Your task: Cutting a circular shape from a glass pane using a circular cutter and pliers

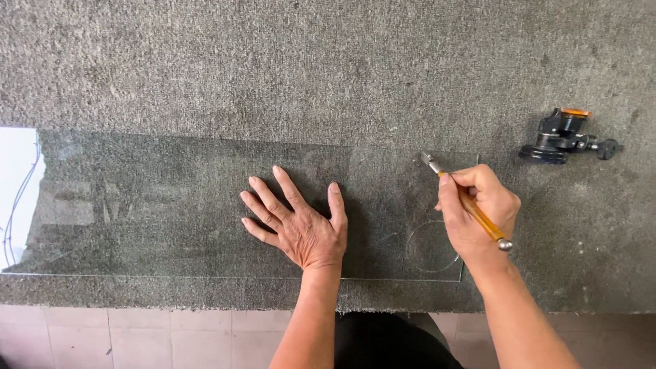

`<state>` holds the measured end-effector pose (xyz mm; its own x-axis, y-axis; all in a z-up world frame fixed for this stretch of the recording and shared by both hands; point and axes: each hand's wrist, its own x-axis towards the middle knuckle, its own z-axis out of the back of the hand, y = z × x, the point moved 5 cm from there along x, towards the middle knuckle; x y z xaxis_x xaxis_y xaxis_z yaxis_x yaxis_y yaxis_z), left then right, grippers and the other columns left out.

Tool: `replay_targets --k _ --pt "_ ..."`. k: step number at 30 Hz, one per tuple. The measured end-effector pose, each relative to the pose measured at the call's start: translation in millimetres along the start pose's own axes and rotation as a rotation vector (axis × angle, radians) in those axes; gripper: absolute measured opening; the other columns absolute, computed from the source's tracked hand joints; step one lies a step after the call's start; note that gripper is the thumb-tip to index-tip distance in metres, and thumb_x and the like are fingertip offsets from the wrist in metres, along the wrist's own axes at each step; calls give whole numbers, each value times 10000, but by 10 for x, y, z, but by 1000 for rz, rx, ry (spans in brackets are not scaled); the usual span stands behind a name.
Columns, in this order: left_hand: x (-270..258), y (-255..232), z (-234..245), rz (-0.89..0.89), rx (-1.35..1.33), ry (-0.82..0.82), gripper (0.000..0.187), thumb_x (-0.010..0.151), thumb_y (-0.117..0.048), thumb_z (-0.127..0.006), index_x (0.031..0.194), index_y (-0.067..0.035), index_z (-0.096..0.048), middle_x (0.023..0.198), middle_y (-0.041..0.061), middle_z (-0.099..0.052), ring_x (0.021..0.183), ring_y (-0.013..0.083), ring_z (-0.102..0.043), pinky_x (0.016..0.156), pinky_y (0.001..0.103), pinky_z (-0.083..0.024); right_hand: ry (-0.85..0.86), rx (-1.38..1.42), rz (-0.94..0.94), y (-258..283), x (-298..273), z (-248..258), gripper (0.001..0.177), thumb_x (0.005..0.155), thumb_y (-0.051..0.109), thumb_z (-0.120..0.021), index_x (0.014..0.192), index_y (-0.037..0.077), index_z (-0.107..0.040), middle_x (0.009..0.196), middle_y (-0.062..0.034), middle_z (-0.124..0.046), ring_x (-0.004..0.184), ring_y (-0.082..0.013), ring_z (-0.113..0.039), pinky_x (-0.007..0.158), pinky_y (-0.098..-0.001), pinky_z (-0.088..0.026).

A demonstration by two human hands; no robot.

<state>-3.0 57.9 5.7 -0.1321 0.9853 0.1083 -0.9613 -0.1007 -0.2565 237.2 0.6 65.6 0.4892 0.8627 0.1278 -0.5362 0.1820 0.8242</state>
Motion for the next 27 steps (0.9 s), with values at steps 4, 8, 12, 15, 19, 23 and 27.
replay_targets --k 4,8,12,15,19,23,27 --pt "-13 -8 22 -5 11 1 944 888 -632 -600 1626 -123 -305 1671 251 -201 1543 490 -140 1173 689 -91 -19 -32 -1 97 38 -37 114 956 -125 -672 850 -119 -631 762 -245 -689 490 -239 -653 446 -305 -506" --pt "-12 -6 22 -1 17 0 935 897 -635 -593 1627 -126 -306 1671 248 -202 1545 488 -142 1175 685 -98 -20 -11 -17 94 39 -68 121 962 -121 -665 850 -117 -619 754 -241 -674 491 -233 -646 432 -307 -488" --pt "-13 -7 19 -1 23 1 944 885 -632 -612 1623 -127 -311 1672 247 -198 1545 487 -144 1177 689 -102 -27 -26 -6 60 13 -99 141 968 -120 -655 838 -92 -609 744 -222 -666 490 -216 -637 434 -295 -489" --pt "-14 -11 23 1 7 -6 944 889 -635 -614 1622 -124 -309 1670 250 -200 1545 488 -144 1178 692 -101 -26 -88 1 110 16 -91 174 956 -139 -661 799 -105 -593 723 -239 -647 484 -256 -624 451 -319 -476" --pt "-6 -6 15 6 8 -10 945 889 -645 -599 1626 -135 -301 1677 239 -188 1550 480 -138 1177 692 -105 -23 -109 -15 96 -67 -78 185 958 -121 -673 794 -94 -591 711 -227 -641 486 -260 -622 448 -325 -463" --pt "-20 3 21 16 10 6 943 887 -640 -598 1628 -143 -293 1679 233 -187 1551 478 -136 1176 687 -114 -15 -142 -68 76 -195 -60 184 940 -104 -684 780 -85 -596 702 -226 -640 493 -281 -623 440 -337 -456" --pt "-15 -1 24 14 -3 2 941 887 -631 -604 1628 -140 -293 1679 234 -184 1550 481 -132 1176 690 -111 -11 -127 -101 -36 -316 -36 150 946 -37 -702 823 -58 -620 766 -209 -670 550 -265 -654 444 -331 -457"
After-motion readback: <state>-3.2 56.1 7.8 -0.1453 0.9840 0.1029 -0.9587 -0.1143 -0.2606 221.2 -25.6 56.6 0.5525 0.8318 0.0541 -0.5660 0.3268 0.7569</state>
